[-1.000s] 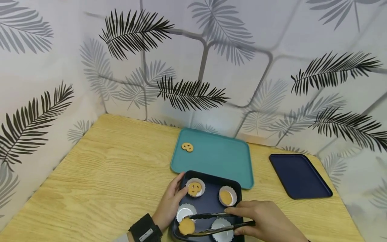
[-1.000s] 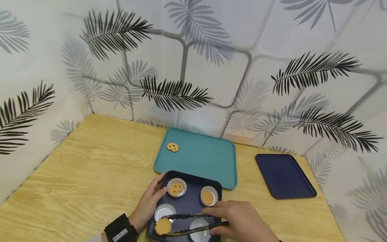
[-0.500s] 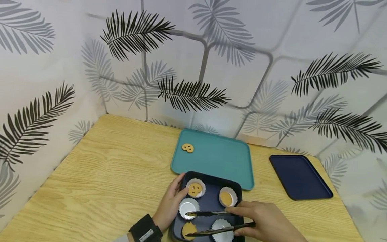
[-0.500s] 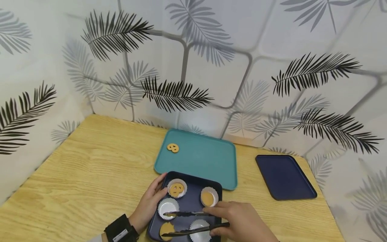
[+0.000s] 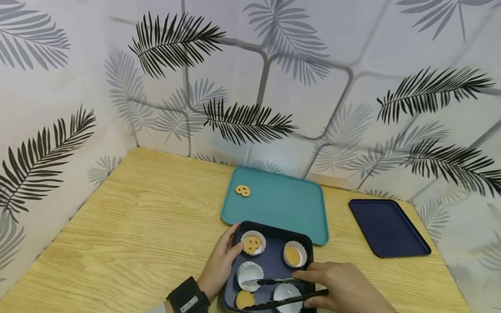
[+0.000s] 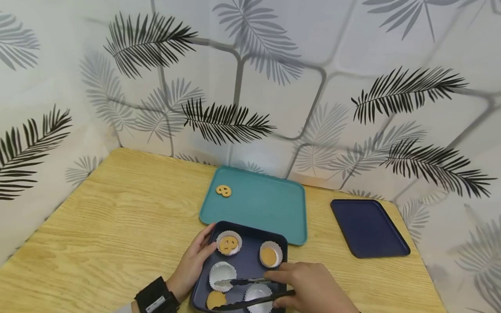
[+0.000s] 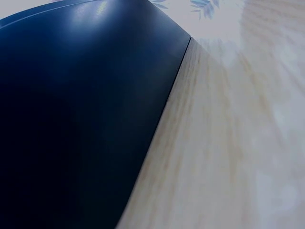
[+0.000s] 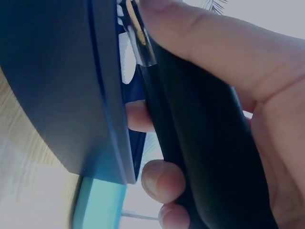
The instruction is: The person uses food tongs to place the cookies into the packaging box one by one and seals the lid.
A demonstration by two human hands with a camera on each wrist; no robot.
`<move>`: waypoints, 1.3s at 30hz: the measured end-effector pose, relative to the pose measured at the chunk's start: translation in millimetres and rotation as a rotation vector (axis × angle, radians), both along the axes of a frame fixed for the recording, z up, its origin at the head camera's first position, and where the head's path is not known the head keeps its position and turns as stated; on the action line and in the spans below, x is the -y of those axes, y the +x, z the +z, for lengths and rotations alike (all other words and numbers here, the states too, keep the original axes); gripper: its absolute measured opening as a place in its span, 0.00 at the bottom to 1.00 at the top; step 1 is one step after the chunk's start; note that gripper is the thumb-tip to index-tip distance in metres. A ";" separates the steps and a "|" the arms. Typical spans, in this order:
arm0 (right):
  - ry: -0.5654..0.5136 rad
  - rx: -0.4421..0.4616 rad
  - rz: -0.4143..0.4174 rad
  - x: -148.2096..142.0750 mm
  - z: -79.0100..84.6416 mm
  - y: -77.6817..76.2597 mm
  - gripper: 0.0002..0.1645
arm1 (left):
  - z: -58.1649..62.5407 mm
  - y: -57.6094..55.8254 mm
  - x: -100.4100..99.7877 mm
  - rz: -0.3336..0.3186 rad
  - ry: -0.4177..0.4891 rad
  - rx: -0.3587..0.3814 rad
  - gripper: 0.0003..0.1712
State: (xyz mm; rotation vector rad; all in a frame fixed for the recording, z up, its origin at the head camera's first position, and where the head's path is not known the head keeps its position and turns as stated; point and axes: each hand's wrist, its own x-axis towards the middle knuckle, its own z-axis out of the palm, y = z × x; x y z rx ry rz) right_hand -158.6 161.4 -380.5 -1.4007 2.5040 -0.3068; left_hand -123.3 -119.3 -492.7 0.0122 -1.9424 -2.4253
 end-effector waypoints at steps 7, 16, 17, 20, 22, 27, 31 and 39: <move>-0.050 -0.077 0.045 5.4 0.6 0.7 0.26 | 2.9 0.2 -0.3 0.007 -0.012 0.008 0.32; -0.138 -0.134 0.065 -2.4 2.2 0.5 0.24 | 2.5 -0.3 -0.2 0.020 -0.032 0.019 0.32; -0.139 -0.143 0.064 -2.9 2.3 0.5 0.24 | 2.3 -0.3 -0.3 0.020 -0.031 0.019 0.32; -0.131 -0.140 0.052 -5.0 3.8 0.9 0.24 | 1.6 0.0 -0.7 0.012 -0.024 0.020 0.32; -0.130 -0.138 0.041 -6.8 5.6 1.7 0.24 | 1.5 0.1 -1.0 0.009 -0.025 0.019 0.32; -0.124 -0.198 0.012 -11.1 12.7 3.0 0.26 | 2.0 -1.1 -0.5 0.021 -0.037 0.012 0.32; -0.062 -0.128 -0.012 -15.5 19.3 5.2 0.26 | 1.8 -1.6 -0.3 0.025 -0.036 0.011 0.32; 0.060 -0.030 -0.019 -9.3 16.1 12.4 0.29 | 0.6 0.7 -2.1 0.027 -0.048 0.015 0.32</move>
